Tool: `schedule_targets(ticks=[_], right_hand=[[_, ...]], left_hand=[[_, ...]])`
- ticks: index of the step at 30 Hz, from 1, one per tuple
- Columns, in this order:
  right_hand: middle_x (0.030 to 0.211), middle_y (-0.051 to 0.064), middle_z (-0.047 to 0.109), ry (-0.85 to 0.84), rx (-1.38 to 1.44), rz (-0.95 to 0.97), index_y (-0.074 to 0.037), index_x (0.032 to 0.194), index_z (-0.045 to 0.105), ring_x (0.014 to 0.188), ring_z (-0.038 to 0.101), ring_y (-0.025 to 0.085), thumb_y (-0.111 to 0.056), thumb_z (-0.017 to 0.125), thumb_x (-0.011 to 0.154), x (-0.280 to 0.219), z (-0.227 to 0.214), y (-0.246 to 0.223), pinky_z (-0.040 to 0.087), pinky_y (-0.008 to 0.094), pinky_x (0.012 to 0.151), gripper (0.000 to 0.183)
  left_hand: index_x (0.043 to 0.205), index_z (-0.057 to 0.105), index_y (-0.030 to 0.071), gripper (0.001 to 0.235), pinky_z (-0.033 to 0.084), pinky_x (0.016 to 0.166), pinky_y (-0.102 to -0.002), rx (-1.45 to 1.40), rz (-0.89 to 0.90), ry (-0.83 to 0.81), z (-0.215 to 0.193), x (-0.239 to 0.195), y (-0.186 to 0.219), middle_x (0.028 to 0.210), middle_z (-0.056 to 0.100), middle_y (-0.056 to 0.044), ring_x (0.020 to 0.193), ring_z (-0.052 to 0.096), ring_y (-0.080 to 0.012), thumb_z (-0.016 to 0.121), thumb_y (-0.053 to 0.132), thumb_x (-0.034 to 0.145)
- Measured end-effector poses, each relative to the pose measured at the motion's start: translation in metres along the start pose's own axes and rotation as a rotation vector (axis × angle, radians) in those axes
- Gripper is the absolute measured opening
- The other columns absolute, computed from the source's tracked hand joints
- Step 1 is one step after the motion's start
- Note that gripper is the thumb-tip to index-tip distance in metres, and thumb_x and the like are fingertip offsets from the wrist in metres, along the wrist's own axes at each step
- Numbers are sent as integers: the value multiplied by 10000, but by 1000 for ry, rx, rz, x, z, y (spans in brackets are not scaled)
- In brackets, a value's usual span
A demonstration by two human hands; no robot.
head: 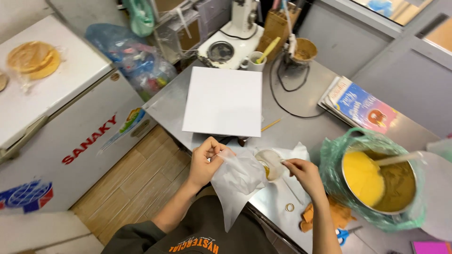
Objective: The recorder prepares a piping bag by filling it with yellow frosting using a spatula.
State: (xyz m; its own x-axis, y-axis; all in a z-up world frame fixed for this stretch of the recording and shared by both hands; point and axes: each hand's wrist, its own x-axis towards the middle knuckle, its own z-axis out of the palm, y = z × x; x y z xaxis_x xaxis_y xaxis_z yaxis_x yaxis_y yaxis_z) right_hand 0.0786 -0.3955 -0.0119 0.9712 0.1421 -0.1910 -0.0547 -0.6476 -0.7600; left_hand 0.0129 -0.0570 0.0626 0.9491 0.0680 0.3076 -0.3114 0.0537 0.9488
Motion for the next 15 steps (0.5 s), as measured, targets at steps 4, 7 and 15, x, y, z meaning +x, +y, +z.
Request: schedule_targets(ticks=[4,7,15], right_hand=[[648,11,599,157,335,141,-57,950,807,558,472,72,-281,706,938,-48,10,104,344,251,497,245],[673,40,623,242,348,296,-24,962,808,565,483,120,-306,695,941,-77,57,190,359,294,516,304],[877,140,716,256,-134,307,-84,1337,631,761,691,284,-417,723,864,-81,39,128,544,408,718,585]], left_hand=[[806,426,61,258,494,612,-208,-38,-40,-91,17,10,-10,914,791,-137,743,628,-62,646,44,939],[808,455,56,259,529,651,-207,-74,-94,-135,35,17,-14,894,757,-88,844,698,-61,661,67,964],[886,531,19,185,474,602,-206,-69,-122,-184,90,35,-62,770,586,23,708,518,7,690,63,969]])
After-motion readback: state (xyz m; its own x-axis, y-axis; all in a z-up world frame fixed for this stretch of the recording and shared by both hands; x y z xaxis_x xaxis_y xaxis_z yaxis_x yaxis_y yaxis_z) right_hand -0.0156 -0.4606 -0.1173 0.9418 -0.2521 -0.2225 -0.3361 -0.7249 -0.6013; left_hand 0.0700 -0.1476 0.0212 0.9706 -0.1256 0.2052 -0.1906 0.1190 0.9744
